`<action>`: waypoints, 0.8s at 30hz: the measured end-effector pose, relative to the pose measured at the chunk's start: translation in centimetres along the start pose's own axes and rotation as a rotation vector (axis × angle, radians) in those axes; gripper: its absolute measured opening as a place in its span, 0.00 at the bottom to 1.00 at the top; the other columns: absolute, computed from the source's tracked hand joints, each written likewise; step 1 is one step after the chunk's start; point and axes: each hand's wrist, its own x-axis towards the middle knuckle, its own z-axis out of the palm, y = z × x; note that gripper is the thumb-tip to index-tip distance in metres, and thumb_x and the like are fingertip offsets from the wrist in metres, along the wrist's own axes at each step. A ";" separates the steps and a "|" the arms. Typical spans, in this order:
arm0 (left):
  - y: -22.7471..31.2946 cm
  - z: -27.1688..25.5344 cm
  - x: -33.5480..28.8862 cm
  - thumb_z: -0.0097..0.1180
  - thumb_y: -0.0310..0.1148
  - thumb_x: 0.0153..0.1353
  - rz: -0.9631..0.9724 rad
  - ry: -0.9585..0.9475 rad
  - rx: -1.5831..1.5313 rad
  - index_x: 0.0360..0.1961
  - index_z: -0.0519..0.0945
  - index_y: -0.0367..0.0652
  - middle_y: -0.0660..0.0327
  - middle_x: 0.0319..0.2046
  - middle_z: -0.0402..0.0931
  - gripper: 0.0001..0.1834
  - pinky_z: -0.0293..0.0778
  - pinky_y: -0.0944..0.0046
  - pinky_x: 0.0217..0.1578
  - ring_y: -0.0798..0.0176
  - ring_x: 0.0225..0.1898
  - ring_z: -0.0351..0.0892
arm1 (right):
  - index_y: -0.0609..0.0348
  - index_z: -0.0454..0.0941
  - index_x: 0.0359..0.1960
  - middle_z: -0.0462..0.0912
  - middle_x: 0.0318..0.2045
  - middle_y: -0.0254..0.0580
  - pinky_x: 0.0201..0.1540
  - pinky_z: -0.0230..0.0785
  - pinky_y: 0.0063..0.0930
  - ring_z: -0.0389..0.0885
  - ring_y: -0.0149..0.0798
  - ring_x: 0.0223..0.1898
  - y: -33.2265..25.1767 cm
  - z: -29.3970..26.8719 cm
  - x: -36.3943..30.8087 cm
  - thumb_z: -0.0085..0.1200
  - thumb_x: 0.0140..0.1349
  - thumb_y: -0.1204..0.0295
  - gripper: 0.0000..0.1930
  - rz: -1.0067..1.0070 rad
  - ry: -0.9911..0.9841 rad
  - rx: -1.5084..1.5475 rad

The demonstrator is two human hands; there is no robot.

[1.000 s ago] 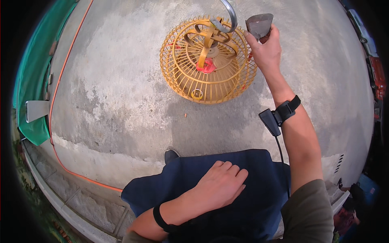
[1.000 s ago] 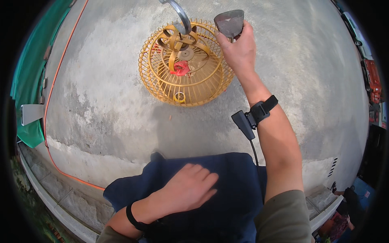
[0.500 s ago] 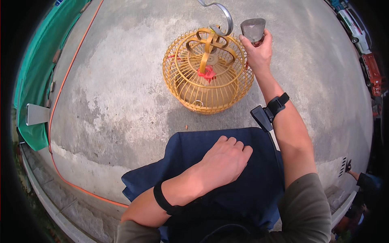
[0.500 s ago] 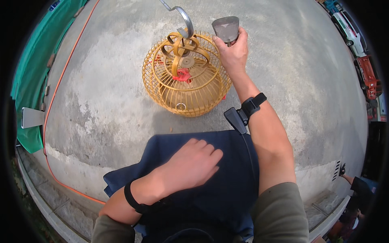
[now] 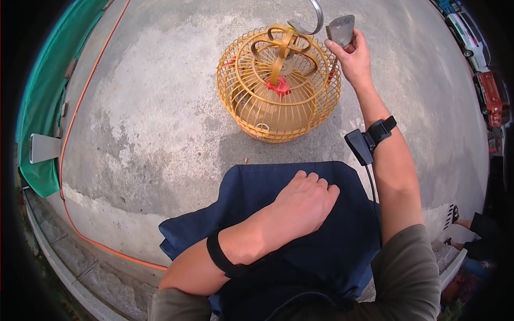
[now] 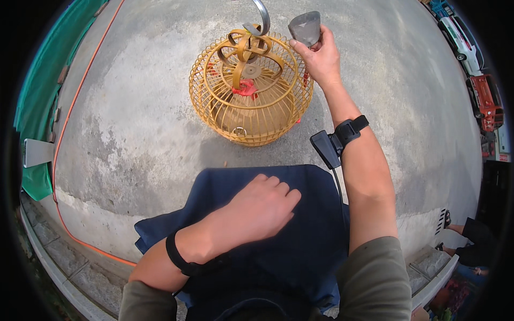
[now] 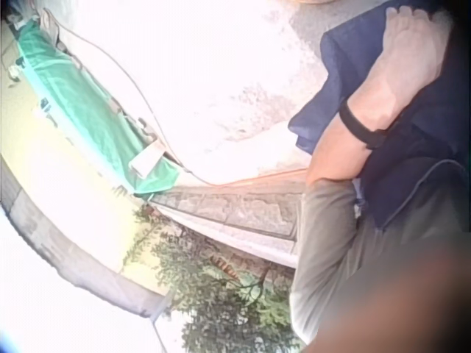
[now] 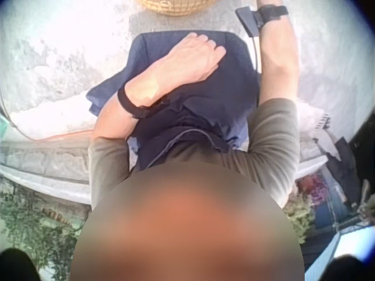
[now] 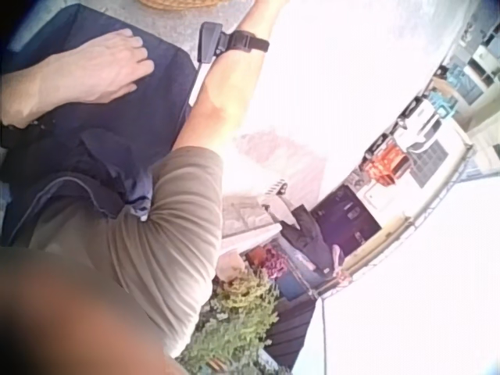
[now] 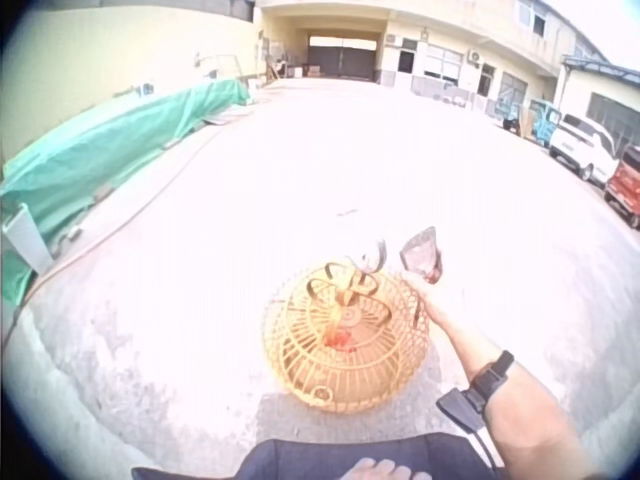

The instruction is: The recorder uses a specialized tool with a mirror and a long handle to inspect and clean the inside of a birdcage.

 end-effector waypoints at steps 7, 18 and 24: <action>-0.2 0.1 0.3 0.63 0.36 0.57 0.007 -0.001 -0.001 0.35 0.78 0.41 0.57 0.31 0.78 0.11 0.70 0.55 0.42 0.53 0.39 0.77 | 0.71 0.60 0.66 0.81 0.51 0.46 0.49 0.76 0.25 0.82 0.32 0.45 -2.8 0.0 -0.6 0.68 0.58 0.68 0.39 -0.082 -0.018 0.210; -0.9 -0.8 3.7 0.64 0.31 0.56 -0.031 0.495 -0.210 0.53 0.74 0.36 0.50 0.40 0.77 0.24 0.72 0.52 0.48 0.47 0.45 0.77 | 0.71 0.61 0.65 0.78 0.47 0.47 0.44 0.77 0.30 0.81 0.33 0.38 -10.0 -8.5 0.4 0.63 0.64 0.67 0.33 -0.419 0.232 0.144; 0.0 0.5 6.2 0.61 0.32 0.62 -0.076 0.561 -0.915 0.61 0.67 0.36 0.51 0.52 0.74 0.28 0.73 0.55 0.53 0.51 0.55 0.76 | 0.65 0.60 0.70 0.75 0.54 0.49 0.40 0.74 0.29 0.76 0.38 0.48 -15.9 -11.3 -11.7 0.66 0.51 0.41 0.53 0.061 -0.569 0.126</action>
